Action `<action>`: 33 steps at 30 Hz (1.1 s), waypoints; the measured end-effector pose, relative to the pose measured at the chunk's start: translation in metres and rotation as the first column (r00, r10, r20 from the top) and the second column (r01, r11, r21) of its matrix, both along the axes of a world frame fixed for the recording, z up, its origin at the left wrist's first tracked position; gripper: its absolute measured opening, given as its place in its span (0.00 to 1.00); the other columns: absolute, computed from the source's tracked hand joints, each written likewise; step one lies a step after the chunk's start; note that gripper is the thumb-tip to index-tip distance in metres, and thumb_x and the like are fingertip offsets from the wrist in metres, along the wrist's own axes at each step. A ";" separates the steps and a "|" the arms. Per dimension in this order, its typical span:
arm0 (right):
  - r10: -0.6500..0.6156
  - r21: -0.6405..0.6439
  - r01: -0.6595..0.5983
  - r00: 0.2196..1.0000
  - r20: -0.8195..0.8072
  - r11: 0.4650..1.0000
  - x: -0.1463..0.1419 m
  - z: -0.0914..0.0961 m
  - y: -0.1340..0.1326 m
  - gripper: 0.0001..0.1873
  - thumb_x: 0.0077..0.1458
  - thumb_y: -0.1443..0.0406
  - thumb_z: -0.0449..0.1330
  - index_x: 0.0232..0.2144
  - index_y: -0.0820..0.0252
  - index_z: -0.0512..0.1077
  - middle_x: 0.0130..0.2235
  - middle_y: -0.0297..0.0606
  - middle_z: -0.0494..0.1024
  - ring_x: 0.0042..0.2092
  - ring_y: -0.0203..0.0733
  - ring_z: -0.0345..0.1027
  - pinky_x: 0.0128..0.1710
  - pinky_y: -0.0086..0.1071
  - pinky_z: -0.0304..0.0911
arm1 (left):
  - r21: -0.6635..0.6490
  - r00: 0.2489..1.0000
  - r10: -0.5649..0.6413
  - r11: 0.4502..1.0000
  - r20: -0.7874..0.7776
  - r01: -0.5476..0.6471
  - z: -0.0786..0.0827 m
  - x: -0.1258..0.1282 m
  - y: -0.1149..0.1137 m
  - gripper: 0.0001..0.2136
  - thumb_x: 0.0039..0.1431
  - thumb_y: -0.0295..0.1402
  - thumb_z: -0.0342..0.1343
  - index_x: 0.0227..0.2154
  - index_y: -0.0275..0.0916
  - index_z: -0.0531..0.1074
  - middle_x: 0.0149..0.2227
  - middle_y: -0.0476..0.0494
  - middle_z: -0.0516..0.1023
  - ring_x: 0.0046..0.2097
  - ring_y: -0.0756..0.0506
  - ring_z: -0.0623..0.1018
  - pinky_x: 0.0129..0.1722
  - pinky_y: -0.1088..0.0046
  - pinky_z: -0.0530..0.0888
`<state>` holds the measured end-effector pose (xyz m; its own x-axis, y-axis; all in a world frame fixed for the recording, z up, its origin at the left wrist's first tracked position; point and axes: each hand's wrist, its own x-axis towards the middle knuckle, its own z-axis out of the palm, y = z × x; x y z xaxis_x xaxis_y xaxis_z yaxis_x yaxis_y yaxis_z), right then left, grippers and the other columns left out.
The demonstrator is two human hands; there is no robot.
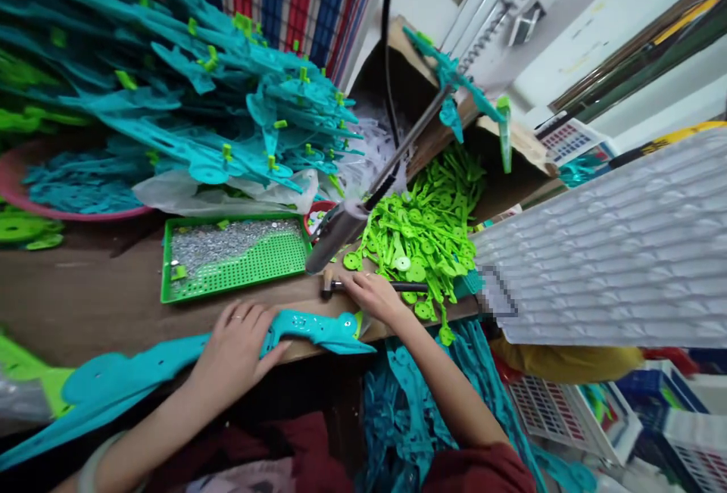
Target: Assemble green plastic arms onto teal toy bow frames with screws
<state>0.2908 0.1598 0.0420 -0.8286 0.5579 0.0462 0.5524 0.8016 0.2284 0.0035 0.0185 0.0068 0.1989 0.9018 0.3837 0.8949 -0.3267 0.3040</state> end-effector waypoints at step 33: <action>-0.446 -0.543 0.114 0.720 -0.531 0.832 -0.072 -0.005 0.148 0.05 0.52 0.65 0.60 0.30 0.62 0.73 0.30 0.39 0.76 0.40 0.48 0.70 0.44 0.41 0.68 | -0.150 0.992 -0.047 0.986 0.117 0.065 -0.009 -0.012 0.001 0.17 0.63 0.39 0.55 0.52 0.38 0.68 0.53 0.34 0.76 0.57 0.34 0.75 0.51 0.56 0.75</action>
<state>0.2185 0.3082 0.0365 -0.5016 0.8487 0.1675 0.6457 0.4962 -0.5803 -0.0083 0.0199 -0.0025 0.2142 0.9403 0.2644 0.8335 -0.3171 0.4525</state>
